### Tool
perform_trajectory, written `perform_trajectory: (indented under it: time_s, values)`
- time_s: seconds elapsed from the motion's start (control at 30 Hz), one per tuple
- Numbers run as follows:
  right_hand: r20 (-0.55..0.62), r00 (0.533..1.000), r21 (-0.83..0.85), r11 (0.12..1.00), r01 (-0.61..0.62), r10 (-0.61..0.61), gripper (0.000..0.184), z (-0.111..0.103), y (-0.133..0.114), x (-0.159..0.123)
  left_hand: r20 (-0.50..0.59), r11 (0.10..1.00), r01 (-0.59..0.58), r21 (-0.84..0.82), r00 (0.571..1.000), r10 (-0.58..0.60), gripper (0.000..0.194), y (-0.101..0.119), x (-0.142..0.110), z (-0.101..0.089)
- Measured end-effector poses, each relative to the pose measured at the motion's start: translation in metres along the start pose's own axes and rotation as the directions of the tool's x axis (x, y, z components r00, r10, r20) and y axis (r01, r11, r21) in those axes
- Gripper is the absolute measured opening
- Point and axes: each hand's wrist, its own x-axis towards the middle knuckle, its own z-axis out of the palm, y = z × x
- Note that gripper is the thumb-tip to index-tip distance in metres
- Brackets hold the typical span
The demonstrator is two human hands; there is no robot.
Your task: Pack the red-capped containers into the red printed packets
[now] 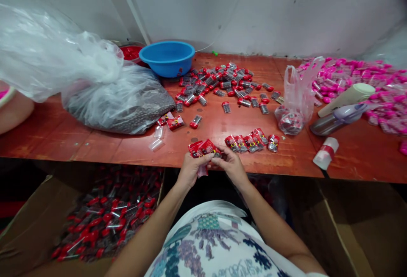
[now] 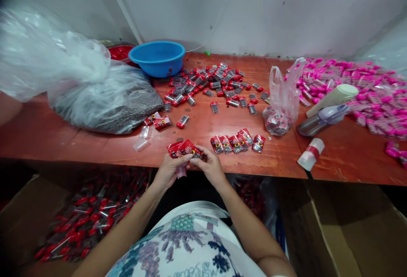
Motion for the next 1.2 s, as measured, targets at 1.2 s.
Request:
perform_trajectory:
  time_s: [1.2]
  values:
    - [0.462,0.861,-0.871,0.073,0.485,-0.213,0.041,0.03,0.021,0.166,-0.397,0.889,-0.073,-0.452,0.909,-0.127,0.019,0.012,0.034,-0.074]
